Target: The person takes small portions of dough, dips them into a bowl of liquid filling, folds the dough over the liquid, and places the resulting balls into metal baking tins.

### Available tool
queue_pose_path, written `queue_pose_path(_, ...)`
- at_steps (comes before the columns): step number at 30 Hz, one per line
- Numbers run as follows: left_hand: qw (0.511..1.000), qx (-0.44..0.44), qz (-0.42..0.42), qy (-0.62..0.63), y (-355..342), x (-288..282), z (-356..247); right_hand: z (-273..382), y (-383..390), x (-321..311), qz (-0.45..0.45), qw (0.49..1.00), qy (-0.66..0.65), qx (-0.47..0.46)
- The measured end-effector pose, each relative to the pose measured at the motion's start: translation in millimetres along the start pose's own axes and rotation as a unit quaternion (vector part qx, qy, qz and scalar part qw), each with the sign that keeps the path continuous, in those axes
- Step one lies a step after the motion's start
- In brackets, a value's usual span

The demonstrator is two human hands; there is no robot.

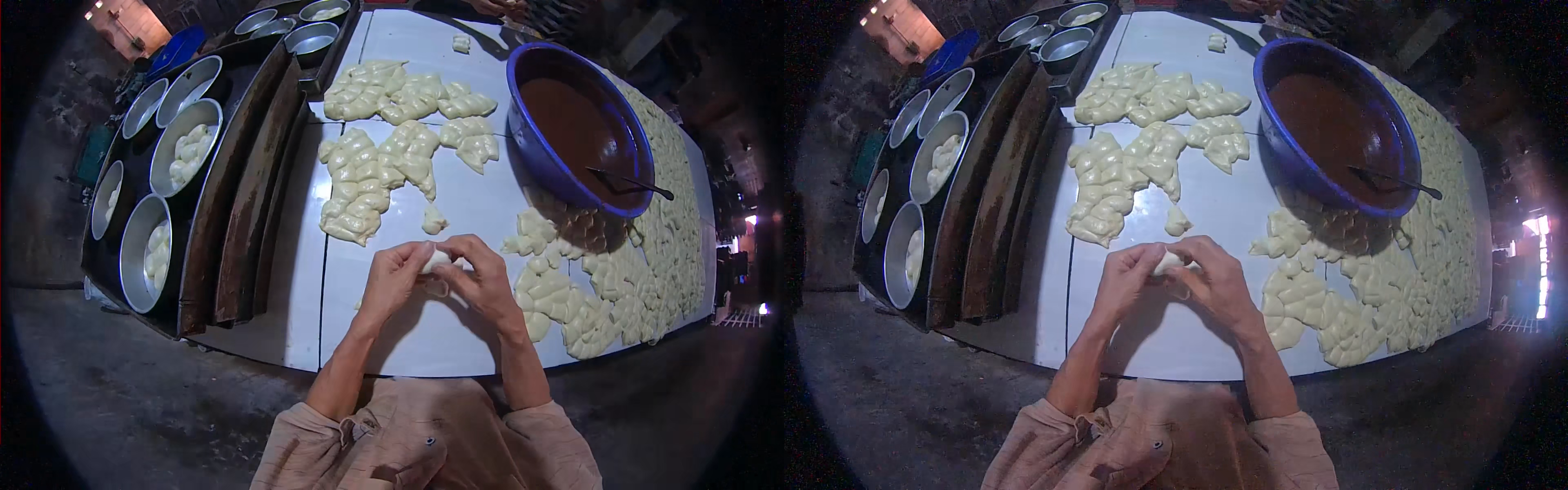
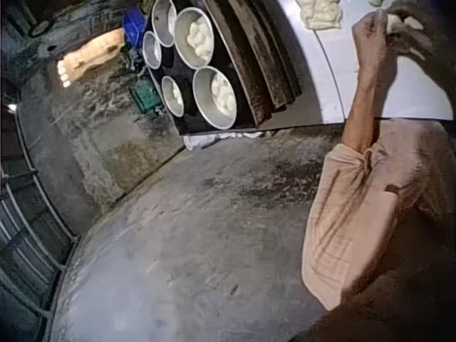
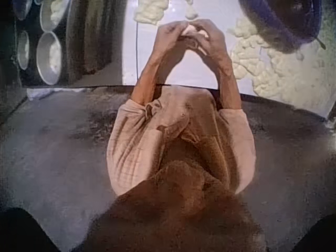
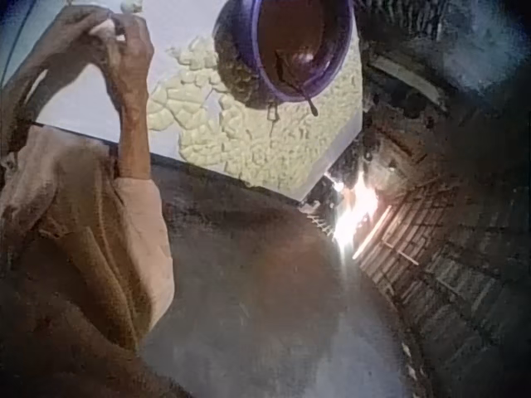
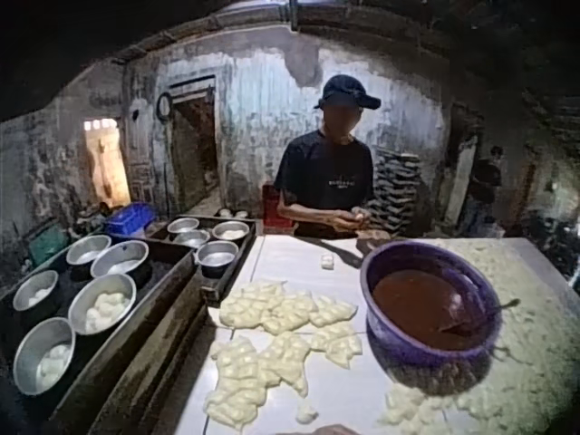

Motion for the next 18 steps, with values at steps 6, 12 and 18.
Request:
queue_pose_path(6, 0.915, 0.071, -0.046, -0.396, 4, -13, -5, -45, -1, 9, 0.053, 0.979, 0.196, 0.014)
queue_pose_path(12, 0.919, 0.131, 0.067, -0.366, 1, -12, 7, -40, 20, -7, -0.004, 0.988, 0.145, 0.062)
queue_pose_path(18, 0.887, 0.028, 0.055, -0.458, 0, 0, 8, -51, 40, 5, -0.051, 0.977, 0.038, 0.203)
Point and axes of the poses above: each hand's wrist, its own y-axis away from the middle knuckle, its own x-axis out of the palm, z = x × y, the point moved 2 cm from there along -y, towards the middle knuckle, and after that the axes turned 11 degrees about x, right-handed, at the moved point
